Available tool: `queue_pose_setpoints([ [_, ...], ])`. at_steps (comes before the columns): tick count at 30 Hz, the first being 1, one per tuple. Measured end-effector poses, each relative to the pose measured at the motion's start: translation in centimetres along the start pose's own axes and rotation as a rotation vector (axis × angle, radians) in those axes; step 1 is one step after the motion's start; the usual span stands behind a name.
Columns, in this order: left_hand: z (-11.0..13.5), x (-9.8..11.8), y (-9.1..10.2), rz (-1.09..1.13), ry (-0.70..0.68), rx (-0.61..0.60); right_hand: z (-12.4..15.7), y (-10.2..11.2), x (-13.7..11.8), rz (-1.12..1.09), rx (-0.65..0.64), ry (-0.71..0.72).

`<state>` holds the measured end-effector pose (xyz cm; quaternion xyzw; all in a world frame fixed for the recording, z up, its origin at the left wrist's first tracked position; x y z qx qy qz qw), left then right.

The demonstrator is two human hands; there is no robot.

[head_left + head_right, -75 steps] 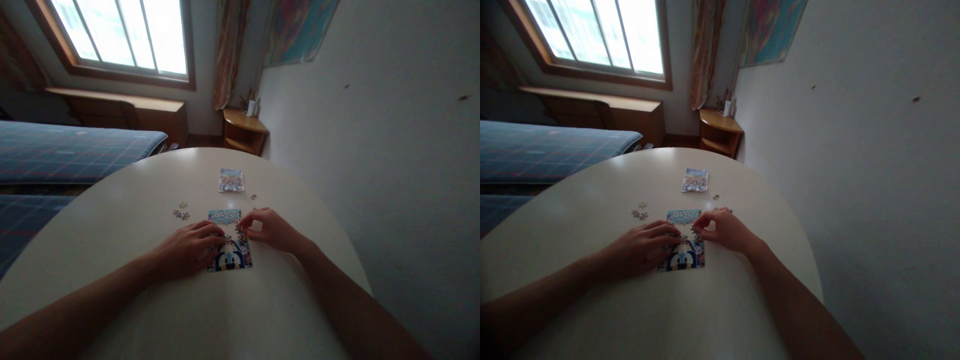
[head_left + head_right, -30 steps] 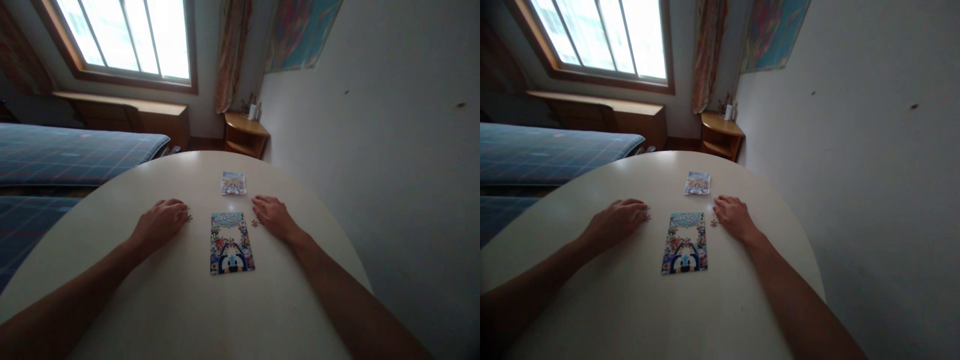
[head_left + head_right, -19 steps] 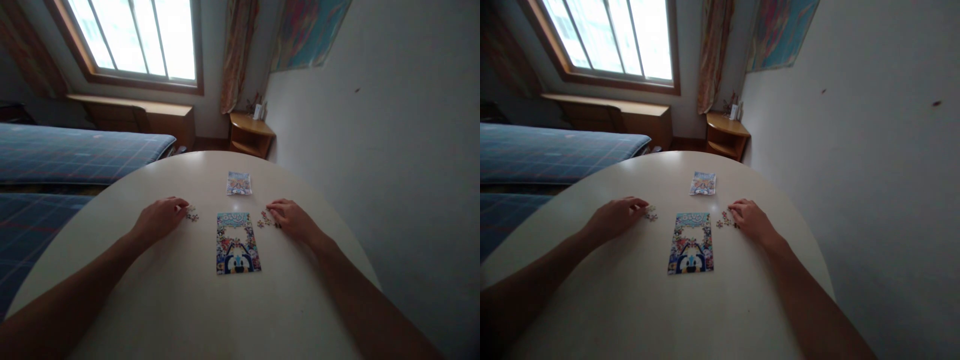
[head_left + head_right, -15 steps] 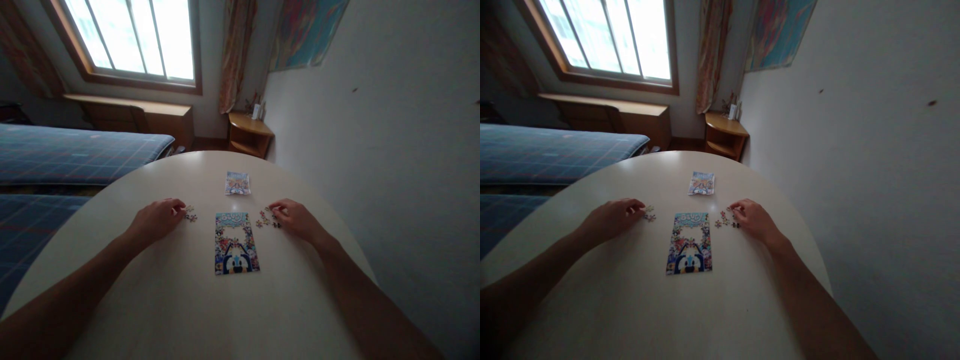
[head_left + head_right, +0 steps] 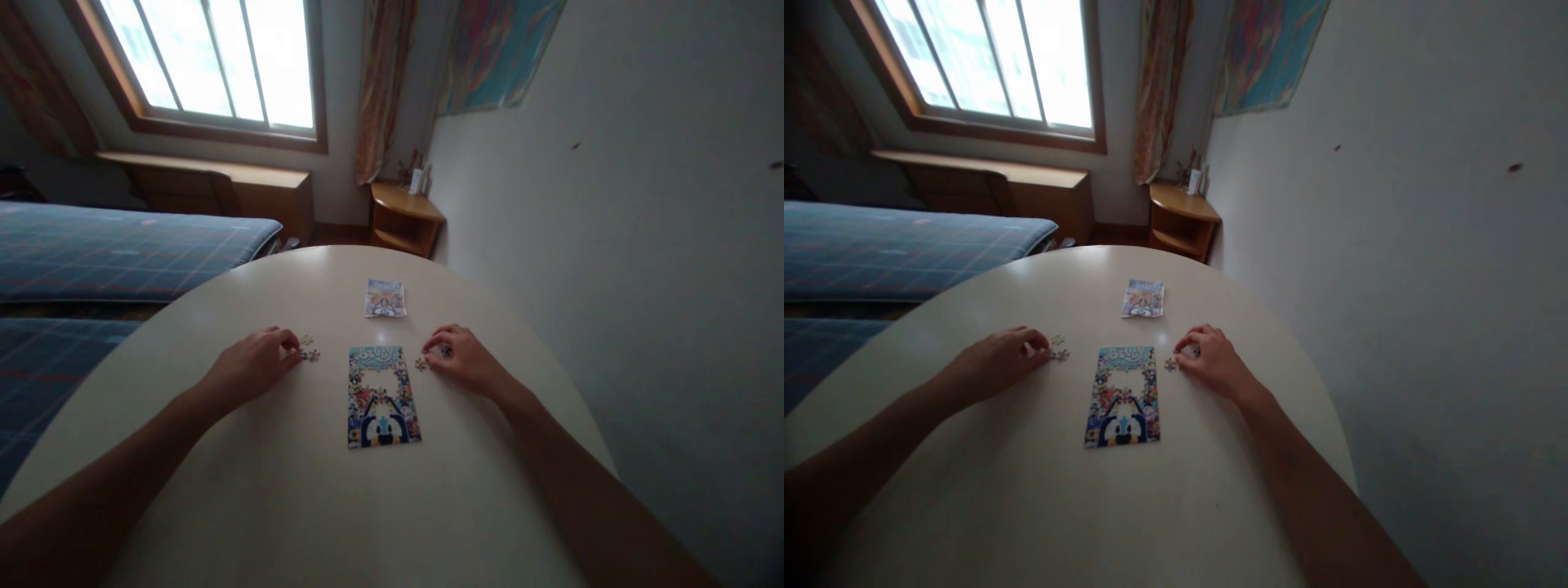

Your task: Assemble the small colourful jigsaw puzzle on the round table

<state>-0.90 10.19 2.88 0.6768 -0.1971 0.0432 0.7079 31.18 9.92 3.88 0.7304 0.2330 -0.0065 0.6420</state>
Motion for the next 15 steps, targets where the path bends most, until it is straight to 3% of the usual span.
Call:
queue_pose_setpoints([
  [10, -0.1, 0.3, -0.2, 0.033, -0.017, 0.026, 0.4, 0.1, -0.3, 0.001, -0.037, -0.082],
  [15, 0.4, 1.5, 0.5, 0.033, -0.063, 0.143, 0.5, 0.2, -1.2, 0.010, -0.061, -0.052],
])
Point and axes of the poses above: each hand's wrist, its own z-axis away from the middle knuckle, its own y-axis out of the back of the hand, x = y × z, the point moved 10 cm from there along -z, towards the middle knuckle, and after that the axes turned 6 degrees about z, right-handed, at the moved point
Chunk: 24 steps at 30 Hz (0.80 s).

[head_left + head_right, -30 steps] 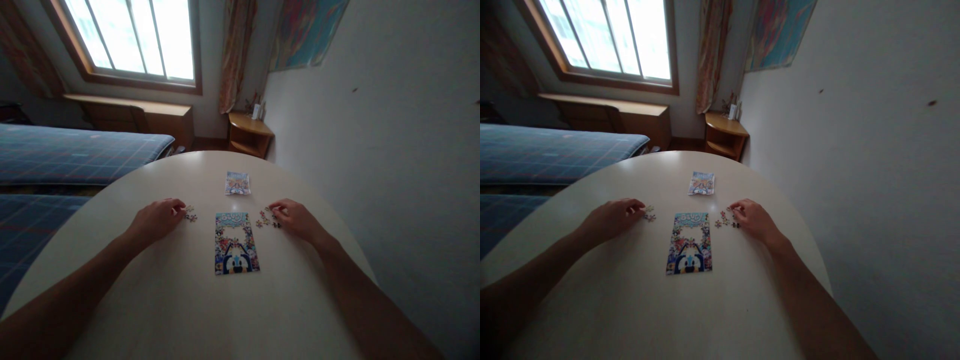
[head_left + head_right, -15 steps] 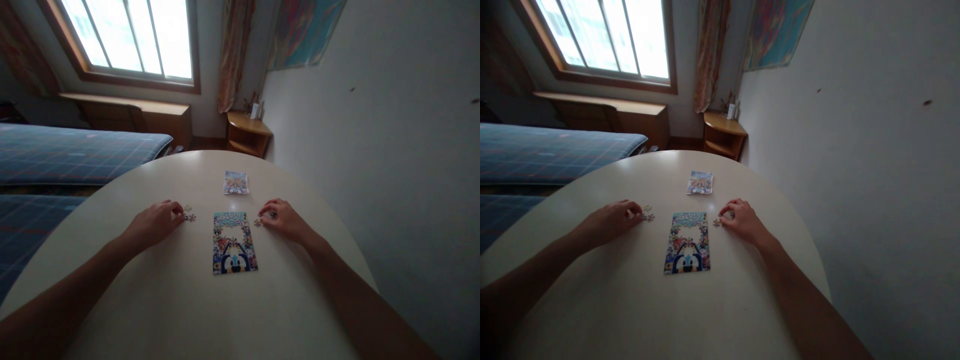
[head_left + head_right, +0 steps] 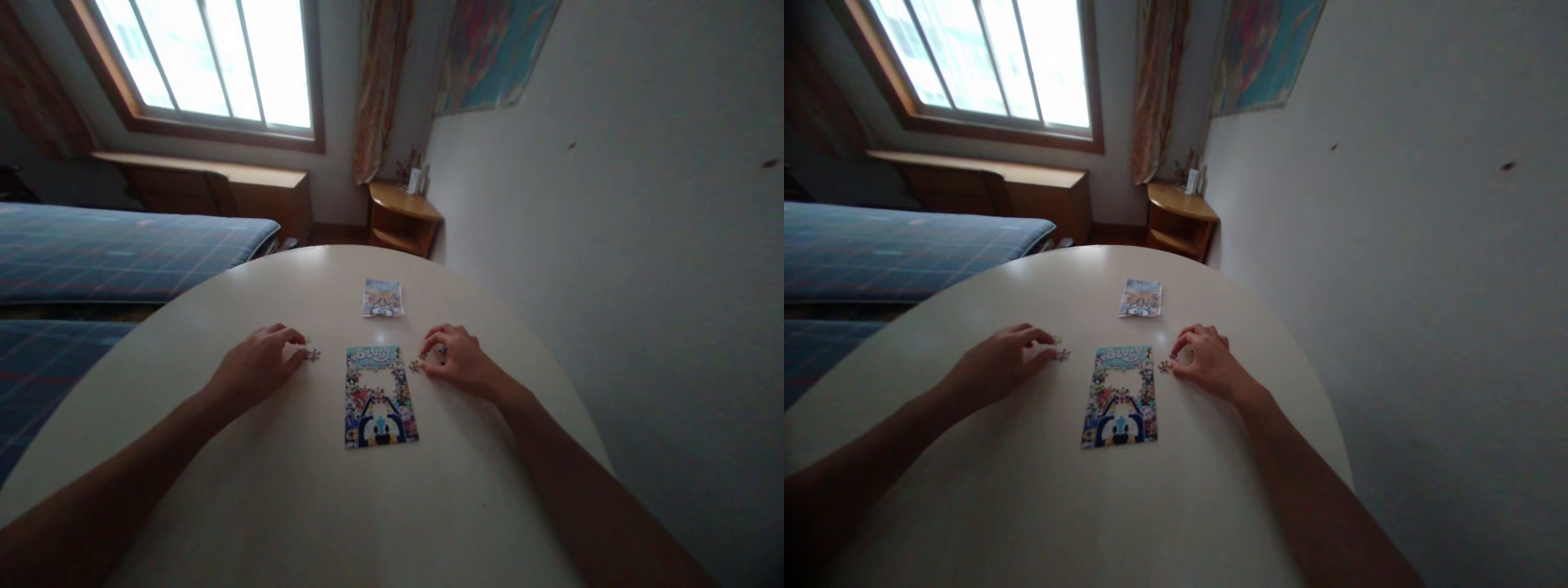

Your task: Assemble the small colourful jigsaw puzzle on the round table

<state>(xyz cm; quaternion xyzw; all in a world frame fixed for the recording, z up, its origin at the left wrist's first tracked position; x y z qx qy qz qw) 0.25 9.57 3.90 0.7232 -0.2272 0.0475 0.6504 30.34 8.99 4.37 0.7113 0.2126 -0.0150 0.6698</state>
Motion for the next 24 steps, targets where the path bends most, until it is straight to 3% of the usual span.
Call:
queue_pose_setpoints([
  [6, 0.6, 2.5, 0.6, -0.009, -0.124, 0.118, 0.2, 0.1, -0.5, 0.029, -0.021, 0.019],
  [10, 0.4, 1.0, 0.8, -0.044, -0.057, 0.066, 0.3, 0.3, 0.1, 0.064, -0.032, 0.019],
  [16, -0.1, -1.9, 0.1, -0.047, 0.082, -0.121, 0.4, 0.2, 0.7, 0.091, -0.081, 0.038],
  [24, -0.2, -1.1, -0.5, 0.017, 0.013, -0.104, 0.4, 1.2, 1.9, 0.116, -0.030, 0.018],
])
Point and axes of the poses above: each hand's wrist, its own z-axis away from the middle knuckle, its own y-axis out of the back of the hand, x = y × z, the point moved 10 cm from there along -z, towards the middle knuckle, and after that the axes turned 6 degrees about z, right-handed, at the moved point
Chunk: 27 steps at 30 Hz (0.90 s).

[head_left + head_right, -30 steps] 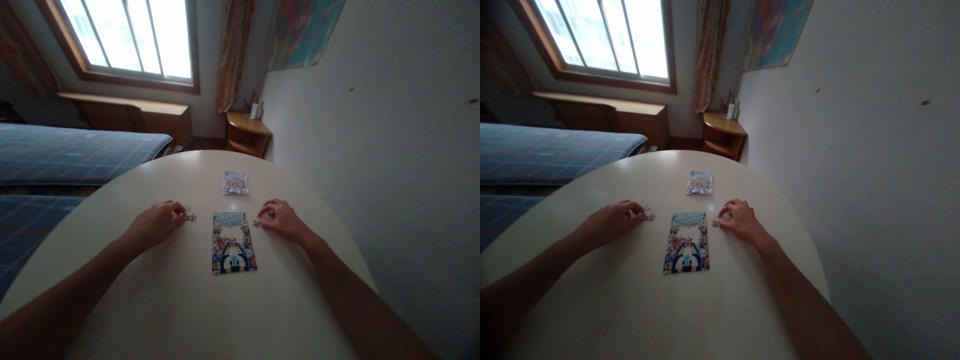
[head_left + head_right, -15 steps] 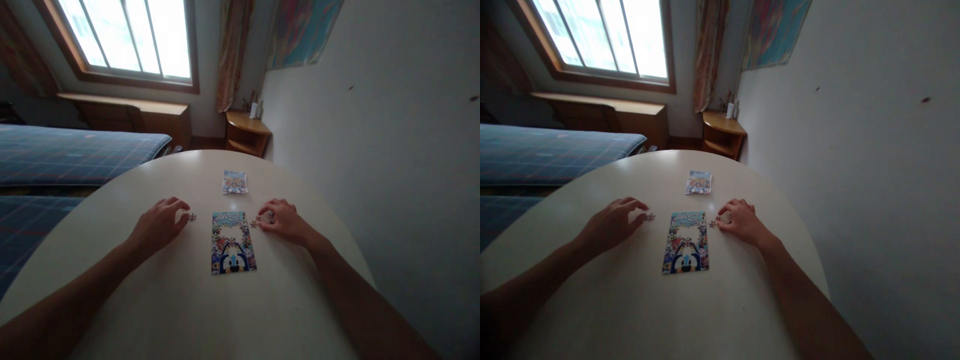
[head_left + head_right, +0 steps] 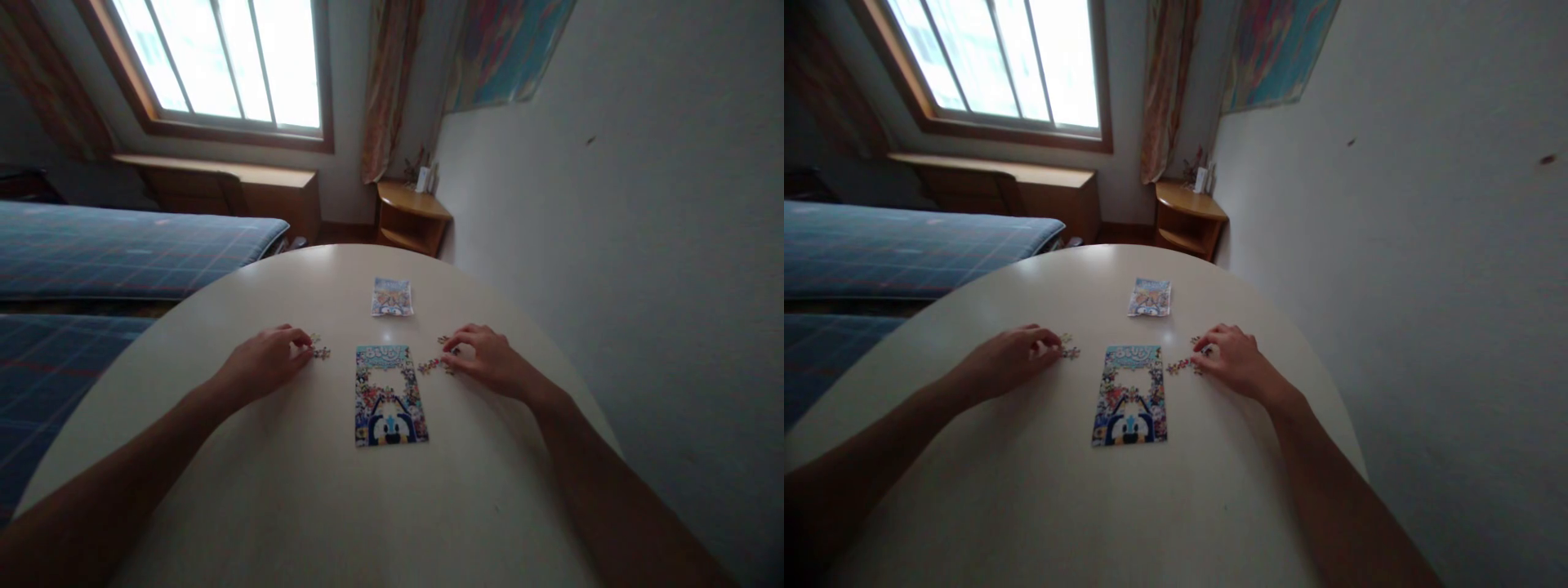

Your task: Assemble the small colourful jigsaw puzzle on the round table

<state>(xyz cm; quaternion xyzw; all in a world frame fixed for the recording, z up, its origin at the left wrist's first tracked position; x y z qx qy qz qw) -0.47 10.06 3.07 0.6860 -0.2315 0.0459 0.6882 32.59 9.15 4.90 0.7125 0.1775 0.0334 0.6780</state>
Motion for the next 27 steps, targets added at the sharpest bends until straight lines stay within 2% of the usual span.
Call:
queue_pose_setpoints([
  [8, -0.2, 0.4, -0.9, 0.067, -0.064, 0.013, 0.3, -0.7, -1.1, -0.005, -0.074, 0.019],
  [13, -0.1, 1.1, -0.7, 0.099, -0.088, 0.015, 0.2, -0.7, -1.5, -0.011, -0.095, 0.022],
  [21, -0.3, 0.3, -0.6, 0.076, -0.083, 0.017, 0.2, -0.6, -1.0, 0.001, -0.048, 0.020],
  [27, -0.4, 0.4, -0.5, 0.061, -0.095, 0.024, 0.1, -0.8, -1.2, -0.048, -0.067, 0.008],
])
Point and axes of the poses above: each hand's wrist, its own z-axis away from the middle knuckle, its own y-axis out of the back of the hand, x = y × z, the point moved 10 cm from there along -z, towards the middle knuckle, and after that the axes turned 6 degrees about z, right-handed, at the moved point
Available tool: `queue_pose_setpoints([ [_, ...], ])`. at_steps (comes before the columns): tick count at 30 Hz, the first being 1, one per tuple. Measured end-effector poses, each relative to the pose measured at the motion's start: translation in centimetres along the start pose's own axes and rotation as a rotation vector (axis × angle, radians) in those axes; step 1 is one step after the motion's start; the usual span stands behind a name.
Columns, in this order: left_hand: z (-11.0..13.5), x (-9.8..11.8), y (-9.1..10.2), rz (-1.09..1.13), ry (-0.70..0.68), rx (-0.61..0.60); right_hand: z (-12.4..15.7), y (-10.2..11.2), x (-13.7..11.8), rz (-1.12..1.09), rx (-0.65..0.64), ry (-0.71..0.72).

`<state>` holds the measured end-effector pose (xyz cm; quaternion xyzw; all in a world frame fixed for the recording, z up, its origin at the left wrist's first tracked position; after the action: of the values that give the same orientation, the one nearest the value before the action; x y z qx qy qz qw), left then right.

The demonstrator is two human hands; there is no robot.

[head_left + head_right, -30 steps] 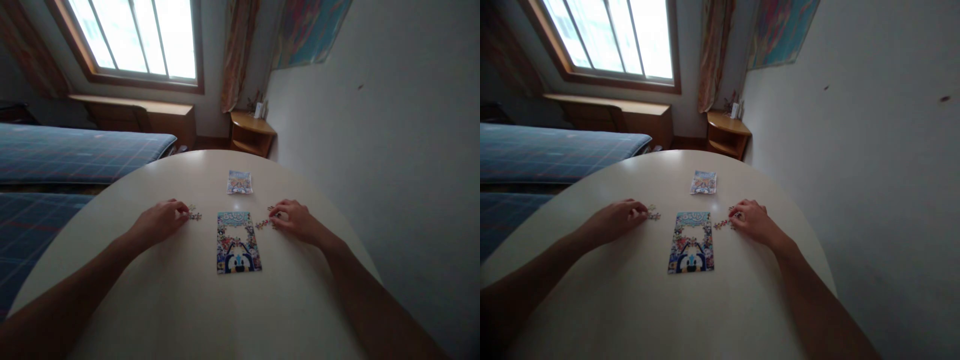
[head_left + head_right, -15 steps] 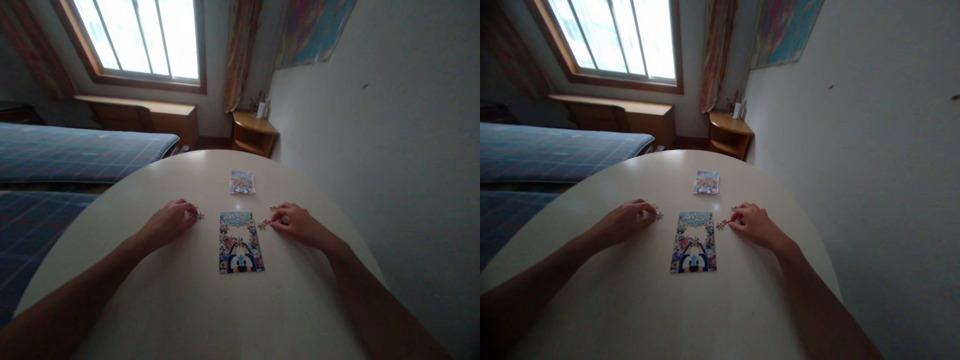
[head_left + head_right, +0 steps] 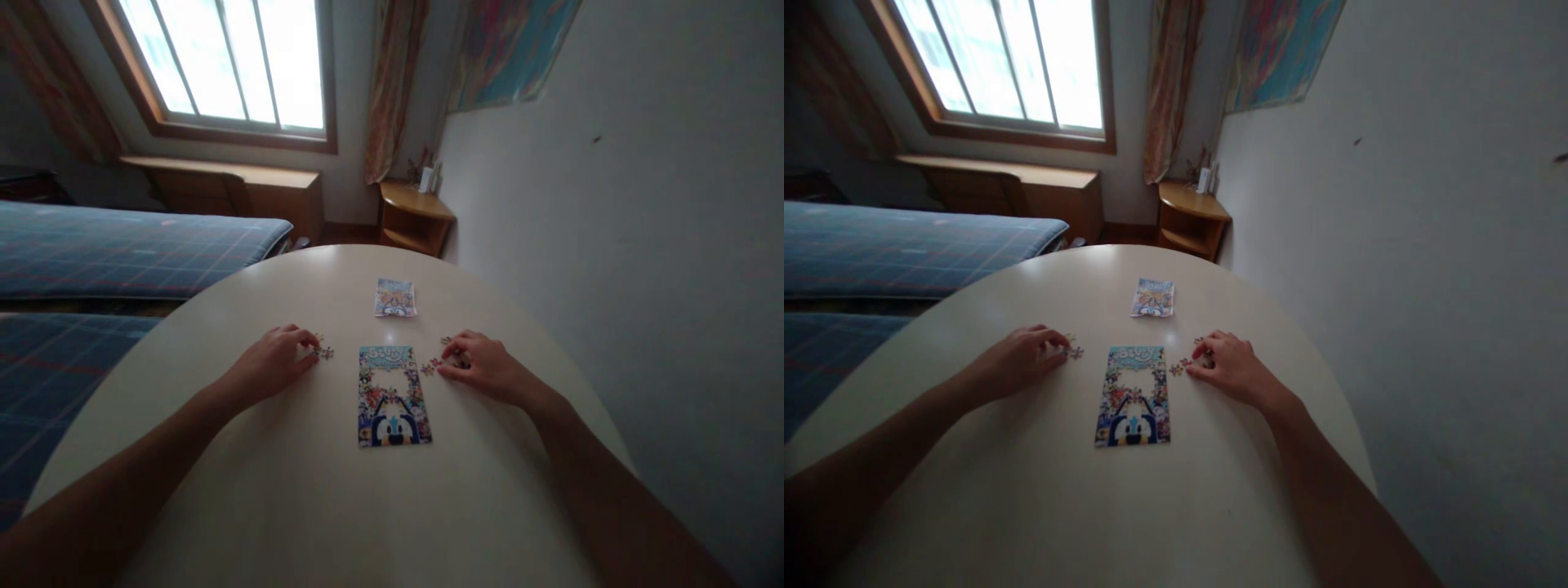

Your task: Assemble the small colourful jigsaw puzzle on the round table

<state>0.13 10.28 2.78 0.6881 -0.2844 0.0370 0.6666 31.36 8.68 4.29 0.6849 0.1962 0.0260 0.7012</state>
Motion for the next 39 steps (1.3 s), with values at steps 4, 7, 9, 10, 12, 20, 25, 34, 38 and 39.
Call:
queue_pose_setpoints([
  [4, -0.1, 0.3, 0.0, -0.008, 0.002, -0.005, 0.1, 0.1, -0.5, -0.010, -0.014, 0.004],
  [7, -0.2, 0.3, 0.0, -0.008, -0.008, -0.005, 0.2, 0.2, -0.5, 0.000, -0.015, 0.006],
  [9, -0.2, 0.3, -0.1, -0.012, -0.019, 0.001, 0.2, 0.2, -0.3, 0.004, -0.015, 0.006],
  [10, -0.2, 0.4, 0.0, -0.014, -0.026, 0.007, 0.2, 0.2, -0.2, 0.005, -0.017, 0.004],
  [12, -0.1, 0.6, 0.1, -0.020, -0.042, 0.038, 0.2, 0.1, -0.2, 0.003, -0.020, 0.010],
  [20, 1.4, 6.1, -0.7, 0.052, -0.279, 0.143, 0.0, -0.2, -1.0, -0.001, -0.019, 0.017],
  [25, 2.9, 10.3, -2.7, 0.141, -0.465, 0.063, 0.0, 0.1, -1.8, 0.053, 0.013, 0.066],
  [34, 3.5, 12.1, -3.2, 0.183, -0.561, 0.016, 0.4, 1.1, -3.5, -0.333, 0.078, 0.101],
  [38, 3.3, 12.0, -3.3, 0.179, -0.515, 0.027, 0.6, 0.6, -6.4, -0.442, 0.117, 0.194],
  [39, 3.2, 11.9, -3.4, 0.176, -0.507, 0.026, 0.5, 0.4, -7.0, -0.461, 0.124, 0.206],
])
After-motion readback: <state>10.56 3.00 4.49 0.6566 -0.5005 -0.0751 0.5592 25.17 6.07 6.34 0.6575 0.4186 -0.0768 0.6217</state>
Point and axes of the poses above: each hand's wrist, its own z-axis away from the middle knuckle, its own y-axis out of the back of the hand, x = y × z, the point moved 10 cm from there along -z, towards the middle knuckle, and after that the axes turned 6 degrees about z, right-handed, at the moved point
